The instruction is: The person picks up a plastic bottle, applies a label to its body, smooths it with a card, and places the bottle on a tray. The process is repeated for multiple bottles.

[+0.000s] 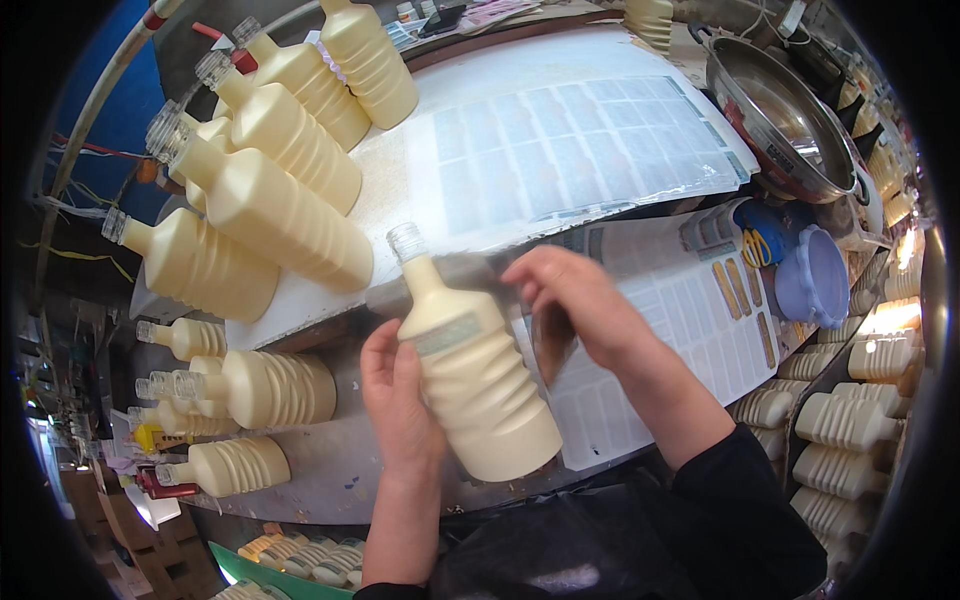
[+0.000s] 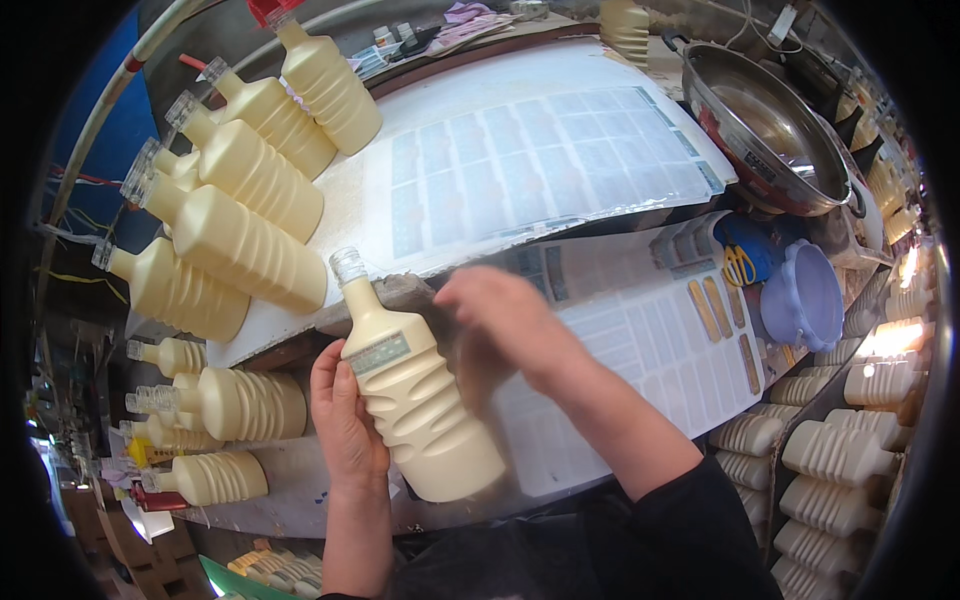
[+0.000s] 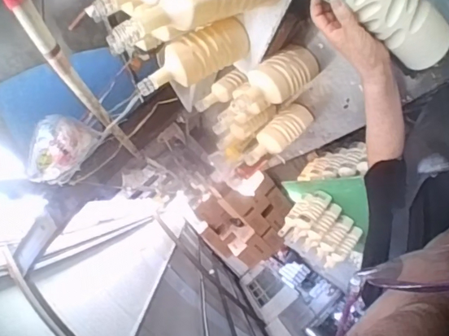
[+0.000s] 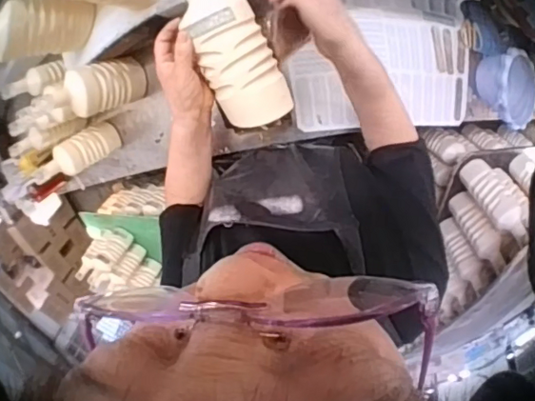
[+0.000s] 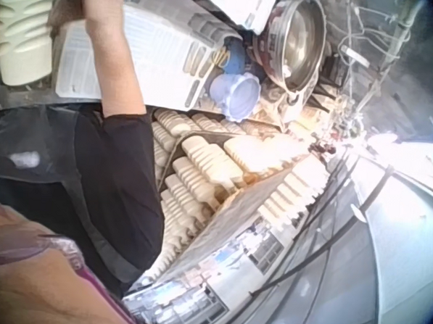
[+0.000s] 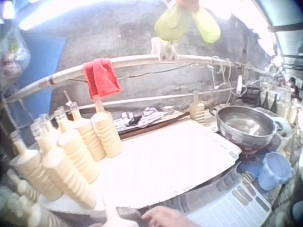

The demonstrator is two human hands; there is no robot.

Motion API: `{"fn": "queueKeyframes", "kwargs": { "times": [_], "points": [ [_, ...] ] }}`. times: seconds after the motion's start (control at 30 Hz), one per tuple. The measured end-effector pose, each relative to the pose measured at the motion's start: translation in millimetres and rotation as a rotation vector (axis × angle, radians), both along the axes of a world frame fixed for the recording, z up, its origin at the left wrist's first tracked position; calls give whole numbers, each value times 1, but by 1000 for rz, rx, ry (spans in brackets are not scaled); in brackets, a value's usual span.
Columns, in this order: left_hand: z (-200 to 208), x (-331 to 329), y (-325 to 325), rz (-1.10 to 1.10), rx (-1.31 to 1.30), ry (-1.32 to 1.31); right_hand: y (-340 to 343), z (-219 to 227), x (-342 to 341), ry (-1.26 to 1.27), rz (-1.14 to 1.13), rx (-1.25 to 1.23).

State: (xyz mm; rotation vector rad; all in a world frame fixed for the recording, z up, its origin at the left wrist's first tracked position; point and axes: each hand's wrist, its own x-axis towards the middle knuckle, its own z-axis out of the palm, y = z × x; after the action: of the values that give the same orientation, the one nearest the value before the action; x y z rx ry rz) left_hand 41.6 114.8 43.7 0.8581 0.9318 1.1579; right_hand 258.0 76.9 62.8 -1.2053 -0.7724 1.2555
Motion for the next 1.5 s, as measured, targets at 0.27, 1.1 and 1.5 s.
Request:
{"fn": "queueKeyframes", "kwargs": {
  "times": [0.27, 1.1, 1.5],
  "points": [
    [0, 0, 0, -19, -4, 3, -11, 43, -26, -373, -114, 173],
    [-63, -68, -79, -214, 1019, 809, -26, 11, -18, -756, -277, 375],
    [-2, -39, -24, -99, 352, 256, 2, 4, -35, -334, 33, -72]
  ]
}}
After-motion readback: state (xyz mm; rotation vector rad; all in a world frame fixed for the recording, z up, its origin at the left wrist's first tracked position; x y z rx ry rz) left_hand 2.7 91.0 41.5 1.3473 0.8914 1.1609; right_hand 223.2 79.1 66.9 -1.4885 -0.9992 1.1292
